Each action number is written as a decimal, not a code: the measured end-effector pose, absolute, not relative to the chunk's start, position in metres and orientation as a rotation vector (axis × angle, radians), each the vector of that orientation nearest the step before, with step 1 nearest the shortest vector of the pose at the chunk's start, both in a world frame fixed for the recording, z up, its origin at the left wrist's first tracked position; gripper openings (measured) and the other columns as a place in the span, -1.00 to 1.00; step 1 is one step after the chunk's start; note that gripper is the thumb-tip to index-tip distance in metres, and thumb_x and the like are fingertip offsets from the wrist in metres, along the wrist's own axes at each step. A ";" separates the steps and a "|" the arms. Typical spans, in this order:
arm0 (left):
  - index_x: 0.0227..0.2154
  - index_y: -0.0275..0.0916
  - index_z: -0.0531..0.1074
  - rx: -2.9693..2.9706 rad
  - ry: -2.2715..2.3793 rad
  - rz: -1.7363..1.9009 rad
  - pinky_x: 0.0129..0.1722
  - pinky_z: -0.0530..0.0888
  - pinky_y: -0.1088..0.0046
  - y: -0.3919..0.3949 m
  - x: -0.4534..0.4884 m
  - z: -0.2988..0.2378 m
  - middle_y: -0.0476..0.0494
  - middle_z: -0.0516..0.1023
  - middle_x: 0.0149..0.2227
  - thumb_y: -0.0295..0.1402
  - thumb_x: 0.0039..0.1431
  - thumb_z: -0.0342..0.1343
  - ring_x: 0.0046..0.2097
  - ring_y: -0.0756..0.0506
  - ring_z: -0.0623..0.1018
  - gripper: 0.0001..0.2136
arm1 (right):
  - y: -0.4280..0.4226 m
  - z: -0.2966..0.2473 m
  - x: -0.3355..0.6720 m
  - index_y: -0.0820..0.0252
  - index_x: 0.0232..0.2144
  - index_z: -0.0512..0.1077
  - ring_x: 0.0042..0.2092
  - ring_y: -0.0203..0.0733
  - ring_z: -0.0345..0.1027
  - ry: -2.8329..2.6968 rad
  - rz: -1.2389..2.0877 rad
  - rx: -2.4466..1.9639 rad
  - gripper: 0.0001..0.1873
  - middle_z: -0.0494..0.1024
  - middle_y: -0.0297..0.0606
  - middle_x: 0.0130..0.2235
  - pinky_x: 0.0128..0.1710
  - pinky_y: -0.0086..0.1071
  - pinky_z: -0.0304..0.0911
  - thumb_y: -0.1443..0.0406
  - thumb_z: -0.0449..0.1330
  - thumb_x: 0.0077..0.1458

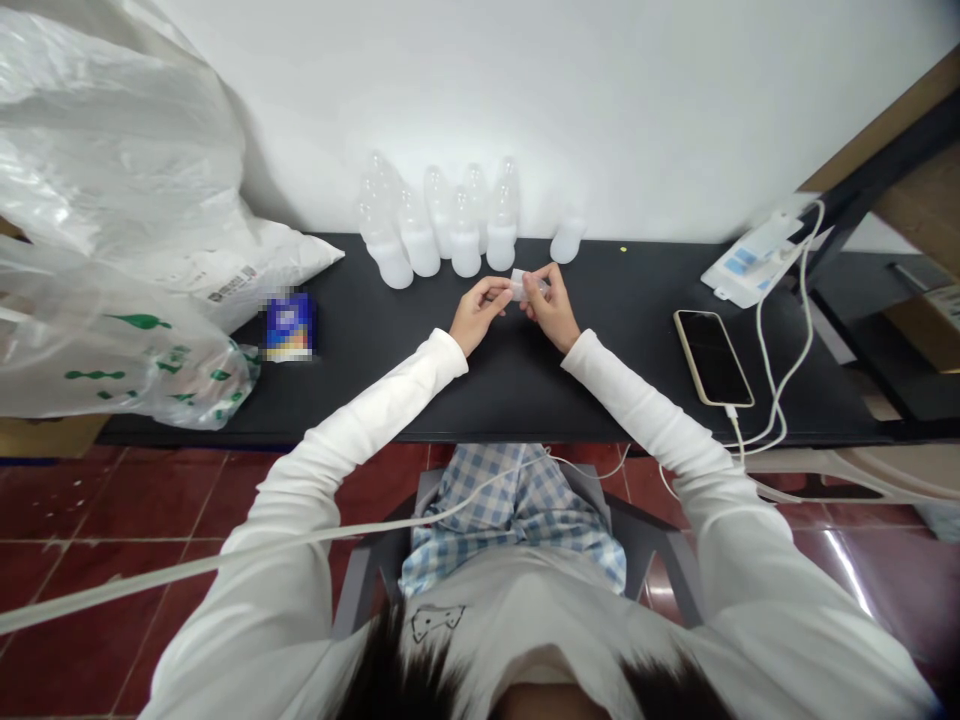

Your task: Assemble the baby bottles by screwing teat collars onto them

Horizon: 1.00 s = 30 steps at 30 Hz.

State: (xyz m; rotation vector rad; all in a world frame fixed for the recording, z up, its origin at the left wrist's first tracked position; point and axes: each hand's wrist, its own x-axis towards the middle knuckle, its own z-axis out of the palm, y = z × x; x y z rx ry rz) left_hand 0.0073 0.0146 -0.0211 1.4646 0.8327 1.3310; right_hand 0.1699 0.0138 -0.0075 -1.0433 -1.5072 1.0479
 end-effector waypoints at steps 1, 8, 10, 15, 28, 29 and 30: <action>-0.25 -0.19 0.49 1.466 0.840 1.325 -0.33 0.46 0.49 0.016 0.007 -0.022 -0.06 0.56 -0.31 0.03 0.07 0.29 -0.29 0.00 0.51 -0.61 | 0.014 -0.009 0.169 0.04 -0.14 0.25 -0.53 -0.36 0.24 -1.514 1.023 -1.027 -0.40 0.38 -0.45 -0.49 -0.56 -0.45 0.20 -0.28 0.10 0.08; -0.26 -0.16 0.45 1.522 0.919 1.399 -0.27 0.45 0.45 0.012 0.008 -0.024 -0.11 0.47 -0.20 0.02 0.17 0.20 -0.18 -0.06 0.48 -0.67 | 0.017 -0.016 0.168 0.02 -0.02 0.23 -0.43 -0.28 0.40 -1.632 0.891 -0.986 -0.35 0.51 -0.31 -0.32 -0.43 -0.31 0.42 -0.27 0.11 0.09; -0.27 -0.16 0.43 1.513 0.930 1.409 -0.25 0.44 0.43 0.010 0.009 -0.023 -0.11 0.45 -0.22 0.02 0.19 0.19 -0.20 -0.06 0.46 -0.67 | 0.017 -0.016 0.168 0.02 0.01 0.23 -0.41 -0.26 0.42 -1.665 0.866 -0.991 -0.34 0.52 -0.29 -0.29 -0.42 -0.29 0.44 -0.27 0.09 0.10; -0.31 -0.17 0.40 1.412 0.943 1.415 -0.26 0.40 0.44 0.005 0.012 -0.018 -0.07 0.41 -0.31 0.00 0.17 0.22 -0.27 -0.04 0.41 -0.67 | 0.015 -0.016 0.170 0.03 0.06 0.21 -0.40 -0.24 0.43 -1.751 0.788 -1.017 -0.35 0.52 -0.27 -0.27 -0.37 -0.26 0.45 -0.26 0.02 0.16; -0.46 -0.22 0.32 1.023 0.937 1.445 -0.41 0.34 0.55 0.014 0.009 -0.021 0.02 0.36 -0.43 -0.03 0.19 0.23 -0.43 0.07 0.35 -0.63 | 0.009 -0.007 0.181 0.12 -0.07 0.41 -0.02 -0.09 0.39 -2.288 0.345 -0.753 -0.75 0.47 -0.12 -0.07 0.01 -0.17 0.39 0.14 0.12 0.29; -0.43 -0.22 0.35 1.021 0.936 1.433 -0.39 0.35 0.55 0.014 0.008 -0.020 0.01 0.39 -0.41 -0.05 0.20 0.23 -0.41 0.07 0.38 -0.66 | 0.009 -0.006 0.183 0.12 -0.05 0.41 -0.03 -0.08 0.39 -2.260 0.334 -0.765 -0.73 0.47 -0.12 -0.08 0.01 -0.16 0.38 0.13 0.13 0.29; -0.39 -0.21 0.36 1.018 0.940 1.428 -0.36 0.37 0.55 0.013 0.008 -0.019 0.01 0.41 -0.40 -0.06 0.21 0.22 -0.39 0.06 0.40 -0.68 | 0.009 -0.005 0.184 0.12 -0.04 0.40 -0.04 -0.08 0.39 -2.215 0.332 -0.785 -0.69 0.48 -0.13 -0.09 0.01 -0.14 0.38 0.09 0.15 0.27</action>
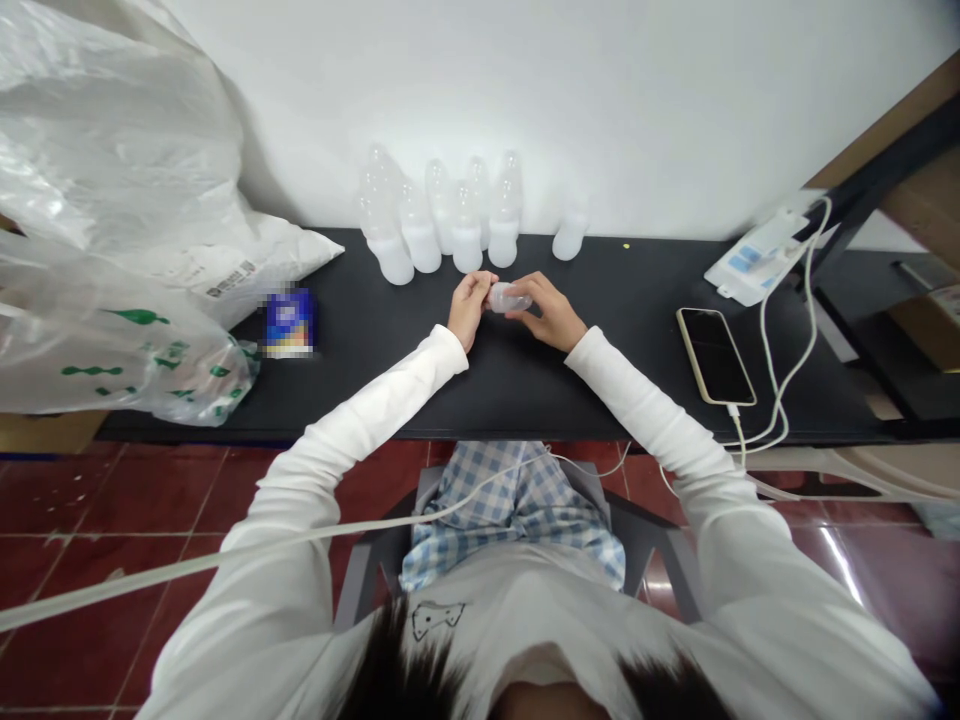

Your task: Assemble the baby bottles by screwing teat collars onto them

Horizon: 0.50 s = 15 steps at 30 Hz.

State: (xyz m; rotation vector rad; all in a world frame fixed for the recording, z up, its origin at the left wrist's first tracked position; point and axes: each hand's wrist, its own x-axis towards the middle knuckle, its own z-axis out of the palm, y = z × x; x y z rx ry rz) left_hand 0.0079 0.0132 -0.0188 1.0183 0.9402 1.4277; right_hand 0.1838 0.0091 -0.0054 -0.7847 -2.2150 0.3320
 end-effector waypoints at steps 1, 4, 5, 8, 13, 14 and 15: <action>-0.37 -0.20 0.37 1.021 0.947 1.422 -0.33 0.39 0.53 0.013 0.008 -0.018 0.01 0.42 -0.39 -0.07 0.22 0.21 -0.36 0.05 0.43 -0.70 | 0.009 -0.005 0.185 0.13 -0.03 0.39 -0.06 -0.08 0.39 -2.157 0.340 -0.816 -0.64 0.48 -0.14 -0.10 -0.01 -0.14 0.39 0.04 0.16 0.25; -0.37 -0.21 0.38 1.115 0.946 1.322 -0.25 0.43 0.49 0.010 0.009 -0.016 -0.01 0.47 -0.36 -0.02 0.22 0.18 -0.29 0.02 0.49 -0.67 | 0.009 -0.006 0.185 0.14 -0.03 0.35 -0.16 -0.12 0.42 -1.908 0.416 -0.980 -0.46 0.51 -0.16 -0.11 -0.13 -0.17 0.43 -0.12 0.18 0.17; -0.37 -0.21 0.40 1.185 0.932 1.274 -0.23 0.43 0.48 0.009 0.009 -0.015 -0.03 0.49 -0.35 0.00 0.21 0.18 -0.27 0.00 0.50 -0.66 | 0.009 -0.007 0.184 0.13 -0.04 0.35 -0.20 -0.14 0.42 -1.817 0.455 -1.038 -0.43 0.51 -0.18 -0.14 -0.16 -0.19 0.44 -0.16 0.17 0.15; -0.35 -0.21 0.46 1.442 0.891 1.217 -0.18 0.41 0.45 0.004 0.010 -0.011 -0.06 0.52 -0.29 0.04 0.12 0.25 -0.20 -0.03 0.51 -0.63 | 0.010 -0.008 0.184 0.11 -0.13 0.34 -0.32 -0.19 0.42 -1.616 0.613 -1.155 -0.40 0.49 -0.29 -0.33 -0.27 -0.24 0.44 -0.24 0.10 0.13; -0.41 -0.21 0.49 1.638 0.884 1.246 -0.13 0.39 0.42 -0.004 0.011 -0.003 -0.04 0.52 -0.34 0.02 0.08 0.28 -0.25 -0.04 0.47 -0.64 | 0.015 -0.011 0.184 0.07 -0.29 0.31 -0.45 -0.26 0.27 -1.533 0.723 -1.204 -0.43 0.28 -0.43 -0.51 -0.39 -0.30 0.37 -0.28 0.04 0.14; -0.43 -0.21 0.47 1.621 0.892 1.243 -0.15 0.38 0.42 -0.005 0.010 -0.002 -0.02 0.50 -0.38 0.01 0.09 0.27 -0.28 -0.03 0.44 -0.65 | 0.015 -0.011 0.184 0.06 -0.30 0.31 -0.45 -0.26 0.25 -1.553 0.722 -1.194 -0.44 0.26 -0.43 -0.50 -0.39 -0.31 0.36 -0.28 0.05 0.14; -0.46 -0.21 0.45 1.590 0.902 1.241 -0.17 0.38 0.43 -0.005 0.010 -0.002 0.00 0.47 -0.42 0.00 0.10 0.27 -0.32 -0.02 0.42 -0.65 | 0.014 -0.011 0.184 0.05 -0.29 0.31 -0.44 -0.26 0.23 -1.583 0.726 -1.178 -0.45 0.26 -0.43 -0.49 -0.39 -0.31 0.35 -0.27 0.05 0.14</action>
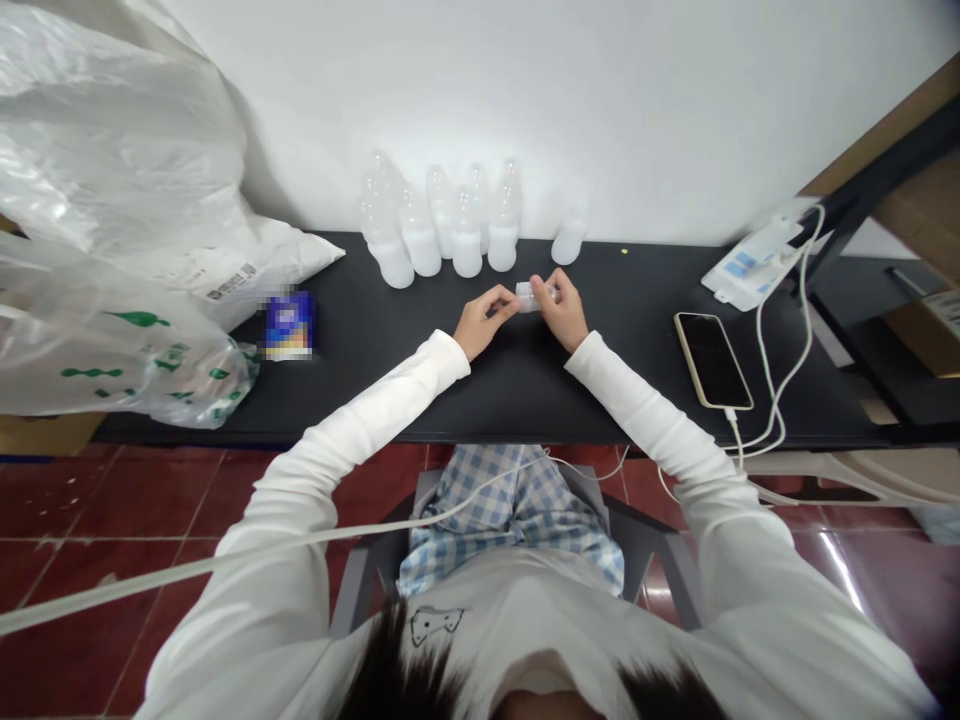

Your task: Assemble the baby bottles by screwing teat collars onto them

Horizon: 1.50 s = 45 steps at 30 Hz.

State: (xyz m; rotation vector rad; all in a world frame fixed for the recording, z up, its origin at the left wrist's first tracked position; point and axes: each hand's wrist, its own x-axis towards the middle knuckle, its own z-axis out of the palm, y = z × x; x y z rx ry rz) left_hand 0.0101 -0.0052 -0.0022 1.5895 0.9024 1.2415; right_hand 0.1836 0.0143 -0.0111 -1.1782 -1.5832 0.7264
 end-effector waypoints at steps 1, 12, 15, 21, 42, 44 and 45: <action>-0.49 -0.21 0.42 1.550 0.910 1.242 -0.20 0.37 0.43 -0.005 0.010 -0.002 0.02 0.43 -0.46 -0.03 0.11 0.27 -0.36 -0.01 0.38 -0.66 | 0.013 -0.011 0.183 0.05 -0.28 0.31 -0.44 -0.25 0.23 -1.616 0.735 -1.162 -0.45 0.27 -0.42 -0.48 -0.39 -0.31 0.34 -0.27 0.05 0.14; -0.57 -0.22 0.27 1.161 0.879 1.301 -0.33 0.32 0.47 0.001 0.012 -0.006 0.04 0.30 -0.54 -0.46 0.14 0.13 -0.44 0.03 0.31 -0.78 | 0.013 -0.002 0.194 0.15 -0.10 0.42 -0.17 -0.06 0.39 -2.181 0.281 -1.071 -0.54 0.52 -0.13 -0.21 -0.06 -0.13 0.38 -0.08 0.15 0.20; -0.60 -0.24 0.25 1.096 0.889 1.265 -0.37 0.29 0.49 0.003 0.012 -0.007 0.05 0.30 -0.56 -0.51 0.14 0.11 -0.48 0.05 0.30 -0.76 | 0.016 0.002 0.201 0.15 0.02 0.43 -0.04 0.01 0.41 -2.351 0.162 -0.973 -0.57 0.54 -0.05 -0.09 0.04 -0.08 0.38 0.01 0.13 0.26; -0.63 -0.24 0.26 1.086 0.926 1.217 -0.42 0.29 0.52 0.006 0.011 -0.009 0.06 0.32 -0.61 -0.51 0.16 0.11 -0.52 0.07 0.31 -0.73 | 0.013 0.008 0.205 0.05 0.06 0.45 0.17 -0.01 0.37 -2.467 0.128 -0.870 -0.68 0.49 -0.08 0.13 0.15 -0.07 0.39 0.25 0.06 0.32; -0.59 -0.24 0.39 1.095 0.973 1.247 -0.52 0.33 0.54 0.017 -0.005 -0.013 -0.01 0.43 -0.55 -0.16 0.13 0.27 -0.50 0.06 0.41 -0.67 | 0.021 0.026 0.256 0.20 -0.04 0.44 -0.01 0.13 0.34 -2.305 -0.350 -1.494 -0.66 0.52 0.02 -0.10 0.08 0.14 0.13 0.15 0.09 0.24; -0.55 -0.23 0.41 1.108 0.968 1.262 -0.49 0.34 0.53 0.017 -0.005 -0.014 -0.02 0.46 -0.52 -0.17 0.15 0.26 -0.46 0.04 0.44 -0.71 | 0.025 0.017 0.271 0.28 -0.08 0.45 -0.05 0.15 0.33 -2.248 -0.395 -1.655 -0.60 0.51 0.04 -0.17 0.06 0.17 0.11 0.09 0.12 0.21; -0.53 -0.23 0.42 1.113 0.972 1.269 -0.47 0.34 0.53 0.017 -0.005 -0.015 -0.02 0.48 -0.49 -0.18 0.16 0.25 -0.43 0.03 0.45 -0.73 | 0.026 0.012 0.278 0.31 -0.10 0.45 -0.06 0.16 0.33 -2.211 -0.402 -1.728 -0.57 0.51 0.06 -0.18 0.05 0.19 0.10 0.06 0.12 0.21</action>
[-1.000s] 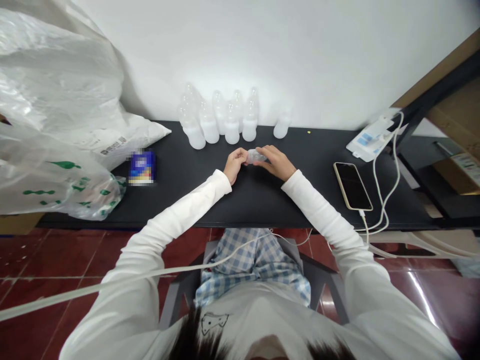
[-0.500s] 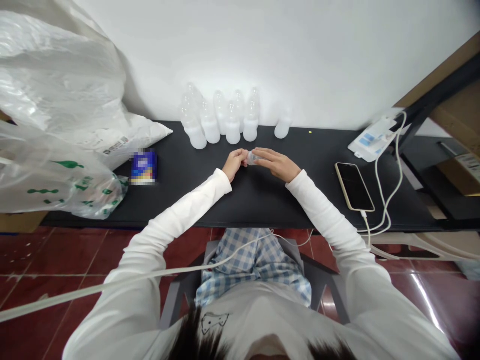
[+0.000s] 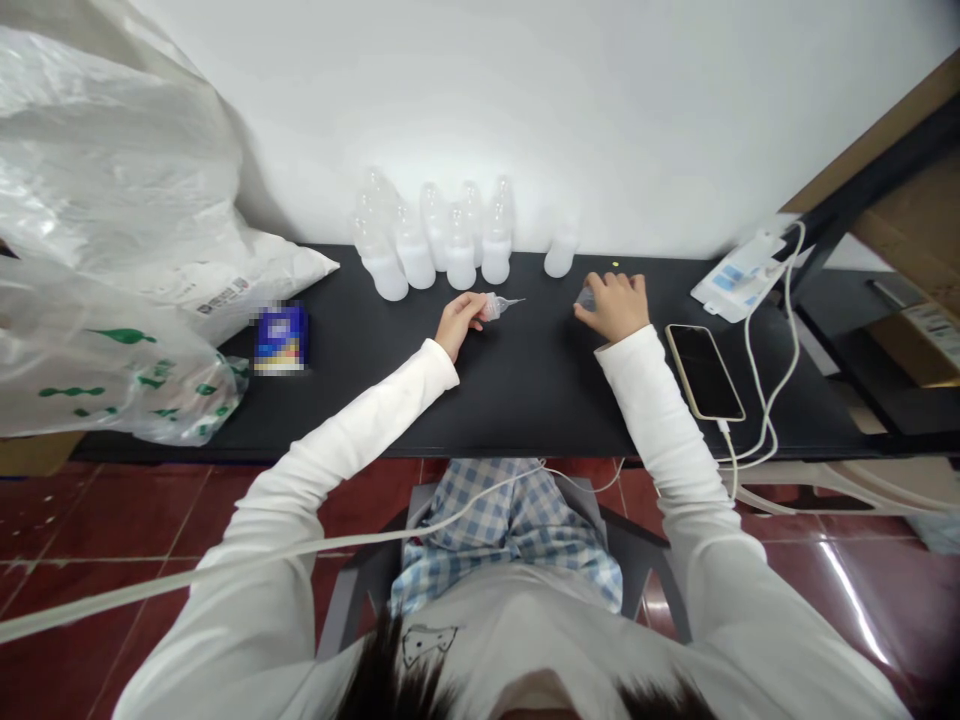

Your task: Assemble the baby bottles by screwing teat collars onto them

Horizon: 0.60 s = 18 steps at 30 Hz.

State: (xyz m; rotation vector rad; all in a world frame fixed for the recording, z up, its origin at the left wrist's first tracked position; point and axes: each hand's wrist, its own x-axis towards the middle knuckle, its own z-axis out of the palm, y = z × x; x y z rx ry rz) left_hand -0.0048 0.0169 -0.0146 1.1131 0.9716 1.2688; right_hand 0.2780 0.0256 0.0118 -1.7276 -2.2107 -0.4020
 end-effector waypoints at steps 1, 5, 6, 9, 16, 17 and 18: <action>-0.50 -0.23 0.44 1.120 0.981 1.277 -0.45 0.35 0.53 0.017 -0.005 -0.015 -0.03 0.50 -0.46 -0.20 0.15 0.26 -0.40 0.02 0.47 -0.76 | 0.026 0.008 0.284 0.34 -0.12 0.45 -0.06 0.18 0.33 -2.171 -0.402 -1.791 -0.54 0.51 0.09 -0.19 0.04 0.21 0.09 0.03 0.12 0.21; -0.41 -0.21 0.48 1.209 1.032 1.324 -0.29 0.41 0.49 0.016 -0.005 -0.014 -0.05 0.57 -0.30 -0.26 0.11 0.30 -0.23 -0.03 0.53 -0.85 | 0.021 0.006 0.284 0.40 -0.12 0.45 0.02 0.27 0.29 -2.073 -0.389 -1.861 -0.38 0.47 0.27 -0.03 0.07 0.30 0.04 -0.10 0.04 0.24; -0.40 -0.20 0.48 1.237 1.035 1.342 -0.23 0.43 0.47 0.015 -0.004 -0.013 -0.06 0.57 -0.26 -0.27 0.10 0.30 -0.18 -0.04 0.54 -0.85 | 0.019 0.009 0.278 0.41 -0.08 0.44 0.05 0.29 0.28 -2.072 -0.380 -1.818 -0.36 0.44 0.30 0.02 0.09 0.31 0.02 -0.11 0.02 0.25; -0.39 -0.20 0.46 1.287 0.951 1.376 -0.04 0.44 0.40 0.010 0.000 -0.010 -0.08 0.58 -0.15 -0.23 0.10 0.32 -0.07 -0.06 0.55 -0.81 | 0.012 0.018 0.245 0.34 0.03 0.38 0.09 0.24 0.29 -2.119 -0.262 -1.569 -0.39 0.42 0.24 0.08 0.13 0.23 0.03 -0.08 -0.04 0.30; -0.36 -0.20 0.36 1.294 0.781 1.245 -0.15 0.50 0.40 0.003 0.006 -0.007 -0.07 0.57 -0.25 -0.02 0.06 0.32 -0.20 -0.03 0.57 -0.63 | -0.004 0.002 0.189 0.14 -0.06 0.26 -0.27 -0.16 0.37 -2.079 0.409 -1.002 -0.56 0.48 -0.19 -0.23 -0.16 -0.18 0.33 -0.07 -0.02 0.30; -0.34 -0.18 0.33 1.290 0.767 1.255 -0.16 0.51 0.40 0.003 0.006 -0.008 -0.07 0.57 -0.26 -0.01 0.05 0.33 -0.20 -0.02 0.57 -0.61 | -0.005 -0.001 0.187 0.12 -0.07 0.24 -0.29 -0.19 0.36 -2.014 0.485 -0.975 -0.57 0.47 -0.23 -0.25 -0.21 -0.23 0.33 -0.08 -0.01 0.29; -0.30 -0.17 0.31 1.291 0.749 1.269 -0.16 0.51 0.40 0.003 0.006 -0.009 -0.06 0.56 -0.24 0.01 0.03 0.33 -0.20 -0.02 0.58 -0.58 | -0.005 -0.002 0.187 0.10 -0.09 0.23 -0.30 -0.21 0.34 -1.957 0.547 -0.956 -0.58 0.45 -0.25 -0.26 -0.25 -0.27 0.33 -0.09 0.00 0.28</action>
